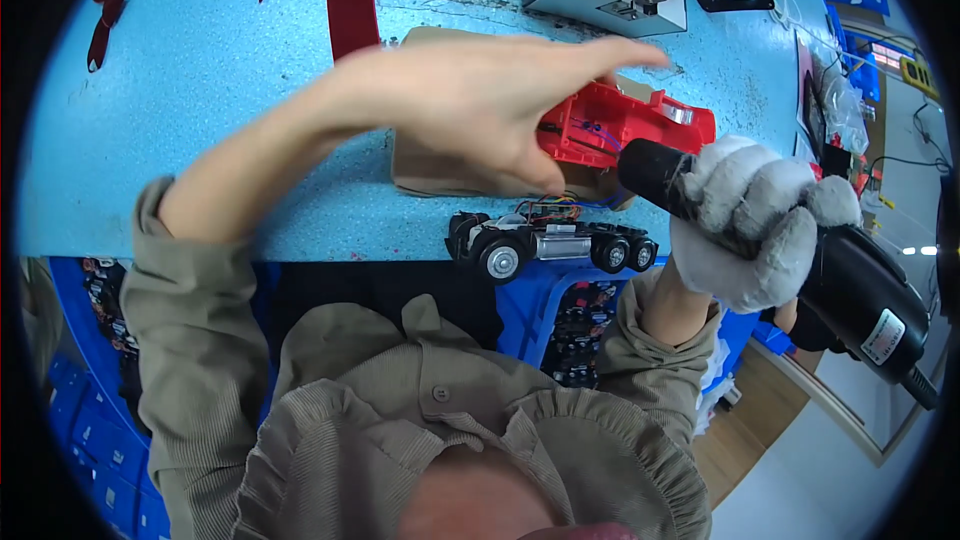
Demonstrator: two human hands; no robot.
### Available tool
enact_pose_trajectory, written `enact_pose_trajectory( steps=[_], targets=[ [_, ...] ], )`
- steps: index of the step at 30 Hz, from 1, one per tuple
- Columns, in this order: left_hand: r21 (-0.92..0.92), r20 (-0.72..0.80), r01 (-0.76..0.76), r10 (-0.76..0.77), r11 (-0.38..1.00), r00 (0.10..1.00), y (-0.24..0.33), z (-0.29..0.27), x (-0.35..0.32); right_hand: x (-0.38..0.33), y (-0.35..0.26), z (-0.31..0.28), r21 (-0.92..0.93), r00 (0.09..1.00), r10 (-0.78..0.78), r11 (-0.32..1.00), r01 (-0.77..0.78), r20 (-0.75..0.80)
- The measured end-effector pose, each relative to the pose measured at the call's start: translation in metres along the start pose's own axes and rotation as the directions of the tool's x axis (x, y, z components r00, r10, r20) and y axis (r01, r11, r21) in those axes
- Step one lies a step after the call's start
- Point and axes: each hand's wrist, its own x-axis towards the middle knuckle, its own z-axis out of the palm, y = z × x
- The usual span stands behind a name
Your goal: Assembling parts of toy trucks at a factory workbench using a pneumatic screwdriver.
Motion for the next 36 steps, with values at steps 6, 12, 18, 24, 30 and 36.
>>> enact_pose_trajectory(
  steps=[6, 12, 18, 24, 30, 36],
  targets=[
    [-0.003, -0.362, 0.051, -0.048, 0.999, 0.931, -0.028, 0.048, -0.021, 0.017, -0.002, 0.010, -0.069, 0.999, -0.045, 0.997, 0.047, 0.030],
    [-0.020, -0.275, 0.055, -0.058, 0.998, 0.960, -0.019, 0.042, -0.015, 0.100, 0.018, -0.058, -0.056, 0.991, -0.098, 0.993, 0.104, 0.093],
    [-0.003, -0.318, 0.018, -0.018, 1.000, 0.948, -0.029, 0.044, -0.021, 0.123, 0.047, -0.007, -0.206, 0.867, 0.018, 0.969, -0.138, -0.497],
    [0.017, -0.312, -0.014, 0.019, 1.000, 0.950, -0.026, 0.041, -0.016, 0.071, -0.011, -0.037, 0.328, 0.999, 0.042, 0.944, -0.037, -0.009],
    [0.006, -0.297, 0.025, -0.022, 1.000, 0.955, -0.028, 0.038, -0.019, 0.025, 0.008, -0.016, 0.173, 0.994, -0.059, 0.982, 0.073, -0.087],
    [0.004, -0.301, -0.012, 0.013, 1.000, 0.953, -0.026, 0.040, -0.016, 0.018, 0.015, -0.020, 0.218, 0.988, -0.004, 0.975, 0.037, -0.151]
  ],
)
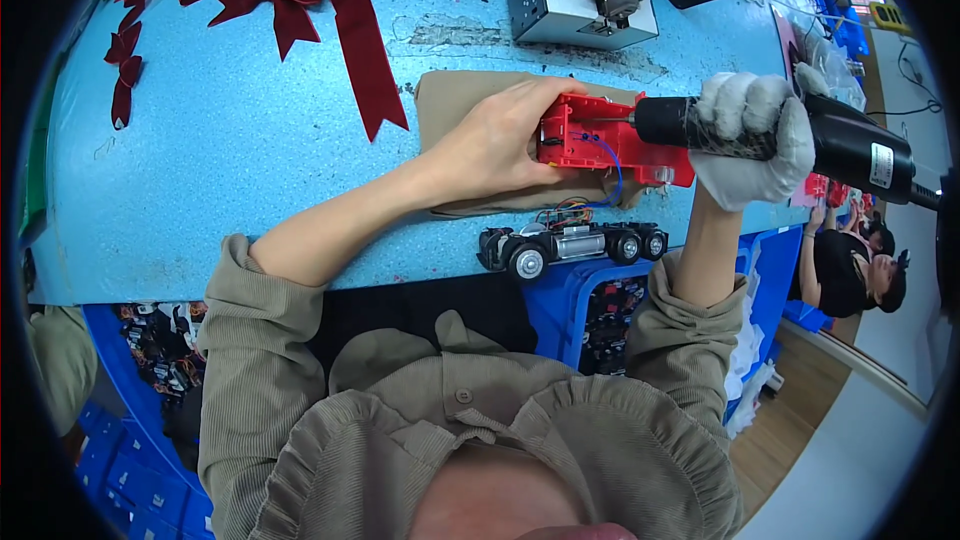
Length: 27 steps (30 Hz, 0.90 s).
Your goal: Assembling parts of toy trucks at a factory workbench using a pneumatic screwdriver.
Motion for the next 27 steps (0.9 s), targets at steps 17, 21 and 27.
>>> enact_pose_trajectory(
  steps=[17, 21, 27],
  targets=[
    [-0.043, -0.003, 0.007, -0.007, 0.999, 1.000, 0.001, 0.000, 0.007, 0.017, 0.005, 0.000, -0.225, 0.978, 0.093, 0.973, -0.050, 0.186],
    [-0.155, 0.024, 0.133, -0.131, 0.979, 0.991, 0.020, -0.020, 0.001, 0.004, 0.021, 0.028, -0.110, 0.983, 0.180, 0.978, -0.175, 0.040],
    [-0.229, 0.040, -0.018, 0.028, 0.973, 0.999, 0.012, 0.006, 0.005, -0.017, 0.015, 0.027, -0.241, 0.986, -0.024, 0.970, -0.017, -0.167]
  ],
)
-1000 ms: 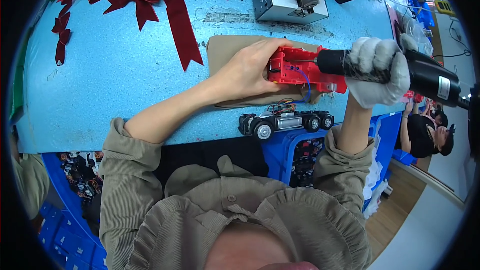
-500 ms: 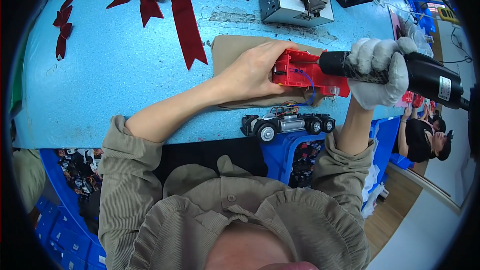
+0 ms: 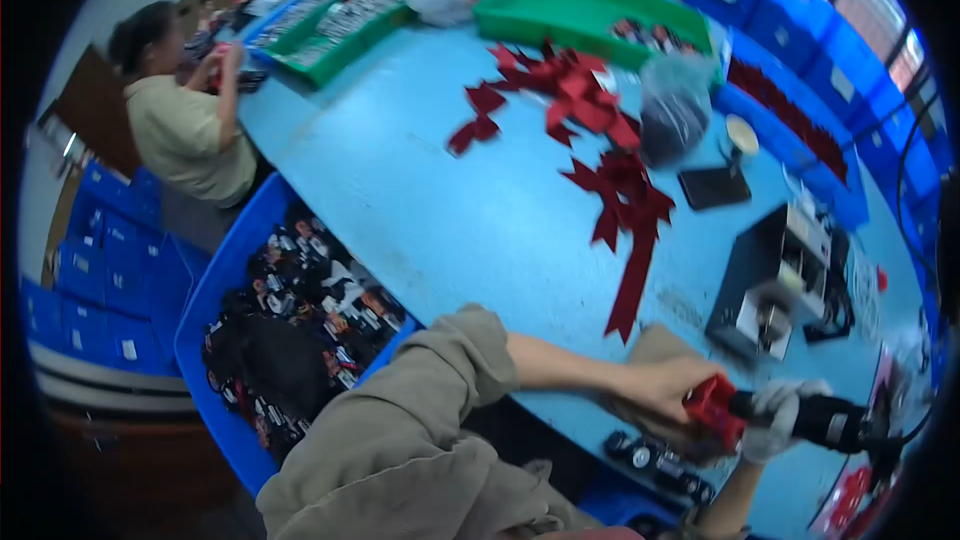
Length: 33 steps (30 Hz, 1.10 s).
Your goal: Assembling parts of toy trucks at a factory workbench using a pneumatic screwdriver.
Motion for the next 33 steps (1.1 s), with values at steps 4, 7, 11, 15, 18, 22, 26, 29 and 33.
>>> enact_pose_trajectory(
  steps=[4, 7, 11, 15, 18, 22, 26, 29, 33],
  targets=[
    [0.064, -0.053, -0.032, 0.035, 0.997, 0.998, -0.002, -0.001, -0.008, -0.008, 0.007, 0.012, -0.092, 0.994, -0.093, 0.991, 0.098, 0.065],
    [0.104, -0.094, -0.007, 0.017, 0.995, 0.995, 0.000, -0.002, -0.015, -0.006, -0.012, 0.012, -0.155, 0.984, -0.173, 0.972, 0.175, 0.027],
    [0.107, -0.092, -0.024, 0.034, 0.994, 0.995, -0.010, 0.004, -0.007, 0.014, -0.075, -0.011, -0.313, 0.911, -0.401, 0.882, 0.353, -0.100],
    [0.110, -0.070, -0.065, 0.073, 0.992, 0.995, 0.003, -0.001, -0.012, 0.048, -0.063, -0.217, -0.809, 0.874, -0.483, 0.533, 0.247, -0.051],
    [0.135, -0.089, -0.063, 0.076, 0.989, 0.993, -0.003, -0.001, -0.014, 0.004, -0.021, -0.162, -0.975, 0.951, -0.293, 0.163, 0.153, 0.100],
    [0.210, -0.108, -0.067, 0.092, 0.975, 0.990, -0.002, 0.000, -0.016, -0.038, -0.002, -0.135, -0.955, 0.915, 0.276, -0.056, -0.291, -0.295],
    [0.369, -0.134, -0.110, 0.170, 0.923, 0.976, -0.010, 0.006, -0.012, -0.055, 0.006, -0.170, -0.956, 0.915, 0.284, -0.034, -0.290, -0.288],
    [0.418, -0.138, -0.105, 0.178, 0.902, 0.974, -0.014, 0.005, -0.014, -0.081, -0.006, -0.172, -0.912, 0.933, 0.268, 0.266, -0.313, -0.242],
    [0.270, -0.109, -0.090, 0.123, 0.959, 0.986, -0.007, 0.002, -0.012, -0.151, -0.017, -0.140, -0.447, 0.932, 0.352, 0.823, -0.350, -0.081]
  ],
)
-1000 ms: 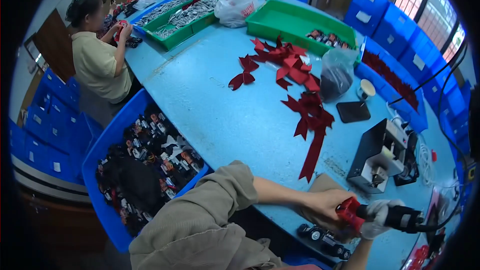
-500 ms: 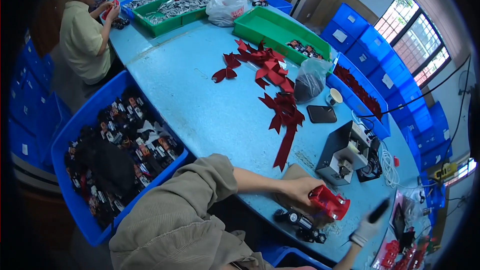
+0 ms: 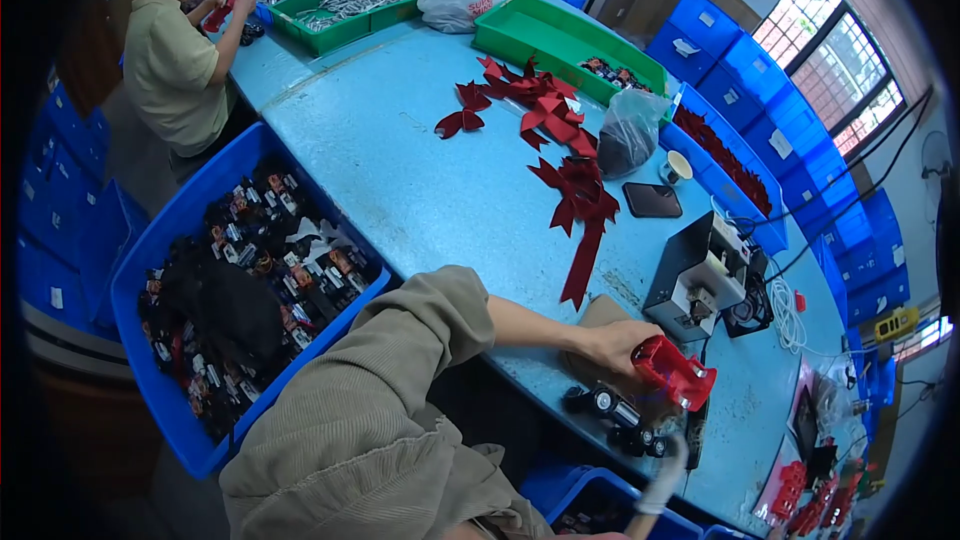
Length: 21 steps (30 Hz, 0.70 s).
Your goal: Assembling parts of toy trucks at a factory workbench using a pneumatic screwdriver.
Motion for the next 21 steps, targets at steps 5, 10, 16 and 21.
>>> enact_pose_trajectory(
  steps=[5, 10, 16, 21],
  targets=[
    [-0.136, 0.058, -0.026, 0.034, 0.990, 0.998, 0.041, -0.026, -0.002, -0.046, -0.005, 0.068, -0.326, 0.971, -0.238, 0.919, 0.219, -0.018],
    [0.439, 0.399, -0.337, 0.156, 0.833, 0.904, 0.104, -0.116, -0.010, -0.043, -0.047, 0.139, -0.297, 0.802, -0.573, 0.747, 0.595, 0.165],
    [0.917, 0.374, -0.374, -0.625, 0.139, 0.685, 0.190, -0.162, -0.071, -0.009, -0.073, 0.254, -0.095, 0.485, -0.755, 0.498, 0.862, 0.442],
    [0.895, 0.210, -0.430, -0.740, -0.117, 0.639, 0.148, -0.162, -0.139, -0.010, -0.072, 0.340, -0.103, 0.435, -0.662, 0.478, 0.872, 0.610]
  ],
)
